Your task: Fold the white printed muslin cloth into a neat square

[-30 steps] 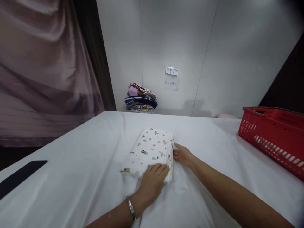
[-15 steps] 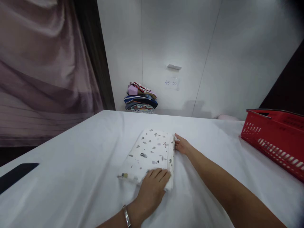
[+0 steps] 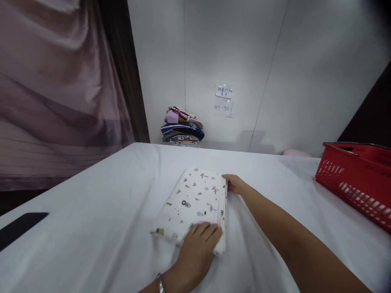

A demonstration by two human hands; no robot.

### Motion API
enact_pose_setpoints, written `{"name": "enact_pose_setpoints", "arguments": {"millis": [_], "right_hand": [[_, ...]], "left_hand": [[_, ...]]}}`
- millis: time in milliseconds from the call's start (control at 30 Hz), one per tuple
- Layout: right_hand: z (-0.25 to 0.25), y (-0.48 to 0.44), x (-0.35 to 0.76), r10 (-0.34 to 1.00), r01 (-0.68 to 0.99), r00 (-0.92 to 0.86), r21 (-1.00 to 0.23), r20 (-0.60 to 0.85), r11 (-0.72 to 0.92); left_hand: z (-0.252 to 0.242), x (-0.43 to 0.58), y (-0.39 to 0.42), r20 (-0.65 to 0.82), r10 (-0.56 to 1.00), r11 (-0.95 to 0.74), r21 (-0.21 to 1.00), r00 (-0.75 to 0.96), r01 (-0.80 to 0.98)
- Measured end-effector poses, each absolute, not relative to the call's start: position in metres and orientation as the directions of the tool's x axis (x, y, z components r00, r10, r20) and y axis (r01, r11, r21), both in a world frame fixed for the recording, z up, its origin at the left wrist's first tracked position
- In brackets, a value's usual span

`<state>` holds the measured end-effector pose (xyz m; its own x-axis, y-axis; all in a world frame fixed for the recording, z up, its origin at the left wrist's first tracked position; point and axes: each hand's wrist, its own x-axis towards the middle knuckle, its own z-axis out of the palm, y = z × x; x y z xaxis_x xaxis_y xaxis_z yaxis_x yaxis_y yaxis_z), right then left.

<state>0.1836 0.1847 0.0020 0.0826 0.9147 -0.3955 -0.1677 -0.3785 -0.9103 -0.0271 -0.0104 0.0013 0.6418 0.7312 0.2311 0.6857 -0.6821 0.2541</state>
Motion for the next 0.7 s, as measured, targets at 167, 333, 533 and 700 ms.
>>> {"name": "enact_pose_setpoints", "arguments": {"millis": [167, 333, 533, 700], "right_hand": [[0.007, 0.189, 0.205, 0.929, -0.088, 0.155, -0.942, -0.335, -0.325], [0.005, 0.15, 0.255, 0.92, -0.067, 0.209, -0.944, -0.331, -0.324], [0.002, 0.07, 0.3, 0.915, -0.135, 0.17, -0.929, -0.365, -0.345], [0.012, 0.024, 0.31, 0.917, -0.123, 0.145, -0.926, -0.372, -0.357]], "left_hand": [[0.0, -0.029, -0.009, 0.243, 0.711, -0.703, 0.269, 0.66, 0.658], [0.001, -0.033, -0.005, 0.257, 0.618, -0.783, 0.285, 0.743, 0.552], [0.005, -0.039, -0.003, 0.3, 0.556, -0.831, 0.235, 0.775, 0.504], [0.002, -0.055, 0.001, 0.305, 0.481, -0.876, 0.139, 0.822, 0.461]]}}
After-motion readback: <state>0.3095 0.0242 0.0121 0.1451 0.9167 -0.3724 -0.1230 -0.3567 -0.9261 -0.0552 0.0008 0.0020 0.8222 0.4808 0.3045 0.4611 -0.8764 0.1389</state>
